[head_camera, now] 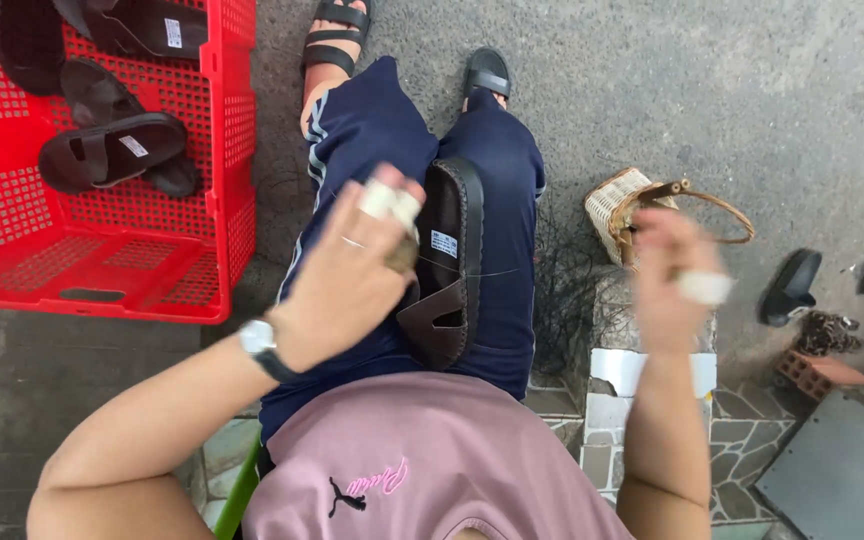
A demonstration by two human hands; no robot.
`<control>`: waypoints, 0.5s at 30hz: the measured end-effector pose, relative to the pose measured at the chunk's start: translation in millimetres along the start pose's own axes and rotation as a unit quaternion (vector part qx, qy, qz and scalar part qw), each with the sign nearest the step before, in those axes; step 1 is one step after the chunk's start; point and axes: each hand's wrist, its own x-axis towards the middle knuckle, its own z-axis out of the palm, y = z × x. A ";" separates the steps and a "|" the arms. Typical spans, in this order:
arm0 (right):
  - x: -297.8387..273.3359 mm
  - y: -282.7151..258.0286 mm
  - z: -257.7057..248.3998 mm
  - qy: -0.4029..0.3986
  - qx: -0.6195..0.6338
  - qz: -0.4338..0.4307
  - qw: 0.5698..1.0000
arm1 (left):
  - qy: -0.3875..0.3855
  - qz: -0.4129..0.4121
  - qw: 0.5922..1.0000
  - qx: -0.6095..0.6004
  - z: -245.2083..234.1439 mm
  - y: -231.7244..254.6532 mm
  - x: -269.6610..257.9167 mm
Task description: Hand-stitching the sole of a sandal using a needle and thick thread for repair.
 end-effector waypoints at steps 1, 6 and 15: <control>-1.0 -36.0 10.6 -0.148 0.128 0.059 0.979 | 0.009 0.033 0.999 0.009 6.8 6.1 -1.1; -20.3 -55.6 55.9 -0.327 0.189 -0.027 0.926 | 0.006 0.026 0.969 -0.244 -18.2 0.4 19.3; 14.2 -59.7 75.3 -0.239 0.066 -0.351 0.903 | -0.010 -0.162 0.718 -0.677 4.2 -31.0 66.6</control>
